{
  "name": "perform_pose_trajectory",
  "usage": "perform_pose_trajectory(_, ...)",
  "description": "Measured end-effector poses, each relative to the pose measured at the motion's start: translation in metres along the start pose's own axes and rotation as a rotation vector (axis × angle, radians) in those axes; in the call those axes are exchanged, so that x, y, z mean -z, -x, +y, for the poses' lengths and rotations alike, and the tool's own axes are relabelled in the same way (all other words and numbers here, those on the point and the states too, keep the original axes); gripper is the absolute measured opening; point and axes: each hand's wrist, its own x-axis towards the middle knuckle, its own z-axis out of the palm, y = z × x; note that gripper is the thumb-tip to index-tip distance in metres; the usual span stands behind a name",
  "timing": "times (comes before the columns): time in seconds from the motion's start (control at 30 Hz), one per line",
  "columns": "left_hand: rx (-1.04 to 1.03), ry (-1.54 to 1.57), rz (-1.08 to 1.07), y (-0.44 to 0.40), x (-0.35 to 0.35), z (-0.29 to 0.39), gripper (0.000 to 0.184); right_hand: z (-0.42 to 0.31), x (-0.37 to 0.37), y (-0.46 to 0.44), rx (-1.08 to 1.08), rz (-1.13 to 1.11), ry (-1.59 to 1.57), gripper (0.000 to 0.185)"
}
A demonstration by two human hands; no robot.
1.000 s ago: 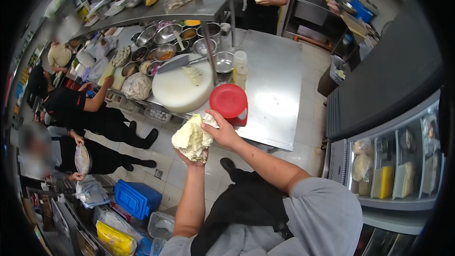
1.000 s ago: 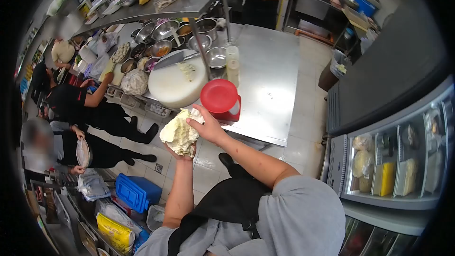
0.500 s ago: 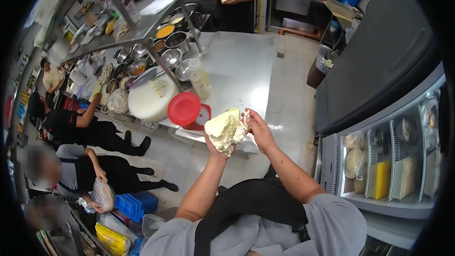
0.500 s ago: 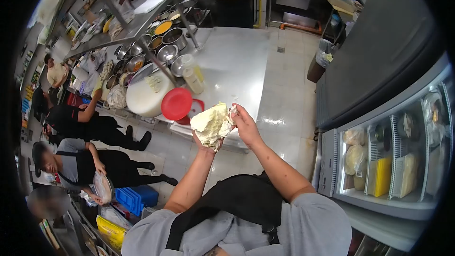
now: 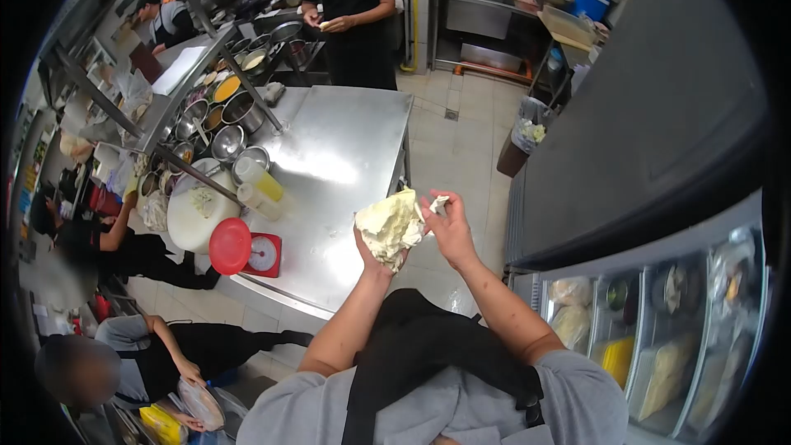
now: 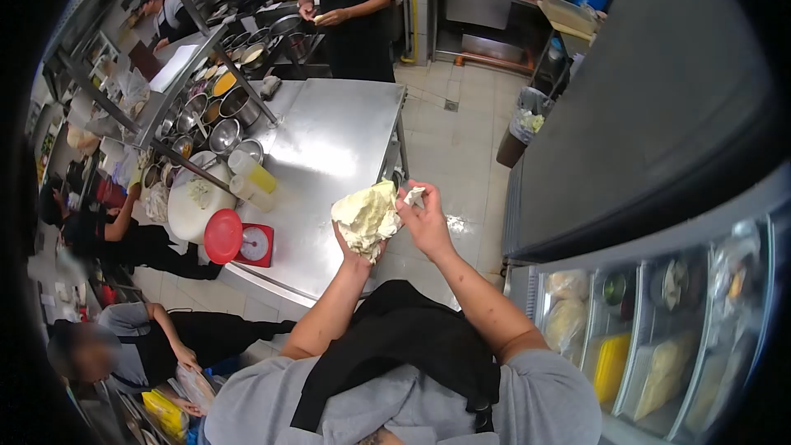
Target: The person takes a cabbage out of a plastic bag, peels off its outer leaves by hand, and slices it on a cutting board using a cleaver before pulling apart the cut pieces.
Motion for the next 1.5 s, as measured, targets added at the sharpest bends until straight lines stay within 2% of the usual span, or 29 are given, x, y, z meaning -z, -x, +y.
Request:
perform_pose_trajectory(0.13, 0.028, -0.076, -0.001, -0.064, -0.006, -0.023, 0.087, -0.004, 0.037, -0.05, 0.041, -0.005, -0.051, 0.044)
perform_pose_trajectory(0.17, 0.016, -0.124, -0.025, -0.078, -0.013, -0.031, 0.087, -0.001, 0.048, -0.065, 0.026, -0.037, -0.053, 0.044)
perform_pose_trajectory(0.23, 0.063, -0.088, 0.024, -0.118, -0.007, -0.037, 0.087, 0.01, 0.068, -0.098, 0.13, -0.044, -0.042, 0.042)
perform_pose_trajectory(0.27, 0.072, -0.09, -0.035, -0.138, -0.004, -0.042, 0.086, 0.007, 0.075, -0.111, 0.123, -0.051, -0.056, 0.041)
perform_pose_trajectory(0.3, 0.057, -0.079, 0.02, -0.159, -0.002, -0.046, 0.085, 0.008, 0.084, -0.128, 0.113, -0.071, -0.058, 0.041)
perform_pose_trajectory(0.37, 0.114, -0.037, -0.109, -0.205, -0.001, -0.045, 0.084, 0.012, 0.103, -0.166, 0.17, -0.046, 0.001, 0.042)
perform_pose_trajectory(0.4, 0.08, -0.079, -0.056, -0.225, -0.006, -0.049, 0.084, 0.012, 0.113, -0.184, 0.197, -0.061, 0.05, 0.043)
perform_pose_trajectory(0.5, 0.128, -0.105, -0.1, -0.289, -0.017, -0.048, 0.084, 0.001, 0.142, -0.243, 0.156, -0.114, 0.112, 0.046)
perform_pose_trajectory(0.63, 0.105, -0.076, -0.051, -0.358, -0.053, -0.053, 0.08, -0.013, 0.18, -0.315, 0.13, -0.13, 0.241, 0.045)
perform_pose_trajectory(0.7, 0.088, -0.045, -0.012, -0.389, -0.05, -0.055, 0.082, -0.015, 0.194, -0.343, 0.115, -0.125, 0.238, 0.045)
perform_pose_trajectory(0.8, 0.073, -0.057, -0.08, -0.438, -0.05, -0.048, 0.082, -0.013, 0.204, -0.391, 0.094, -0.143, 0.157, 0.046)
perform_pose_trajectory(0.93, -0.02, -0.079, -0.069, -0.49, -0.043, -0.035, 0.082, -0.005, 0.211, -0.455, 0.035, -0.265, 0.174, 0.044)
perform_pose_trajectory(1.0, -0.064, 0.018, -0.145, -0.513, -0.034, -0.025, 0.08, 0.0, 0.21, -0.491, -0.019, -0.326, 0.14, 0.044)
perform_pose_trajectory(1.1, -0.214, -0.01, -0.048, -0.544, -0.029, -0.013, 0.082, 0.006, 0.204, -0.544, -0.052, -0.445, 0.234, 0.046)
perform_pose_trajectory(1.23, -0.431, 0.014, -0.017, -0.572, -0.031, -0.004, 0.084, 0.013, 0.196, -0.609, -0.04, -0.701, 0.288, 0.054)
perform_pose_trajectory(1.27, -0.443, 0.039, -0.111, -0.577, -0.027, -0.001, 0.085, 0.02, 0.197, -0.629, -0.082, -0.789, 0.297, 0.059)
perform_pose_trajectory(1.3, -0.523, 0.099, -0.076, -0.585, -0.033, 0.0, 0.085, 0.024, 0.195, -0.645, -0.082, -0.817, 0.295, 0.059)
perform_pose_trajectory(1.37, -0.637, 0.12, -0.111, -0.593, -0.033, 0.0, 0.085, 0.03, 0.189, -0.675, 0.024, -0.997, 0.357, 0.062)
perform_pose_trajectory(1.4, -0.703, 0.128, -0.062, -0.594, -0.035, -0.005, 0.086, 0.03, 0.187, -0.686, 0.057, -1.064, 0.428, 0.061)
perform_pose_trajectory(1.5, -0.845, 0.05, -0.204, -0.604, -0.038, -0.003, 0.089, 0.037, 0.164, -0.723, 0.059, -1.271, 0.402, 0.064)
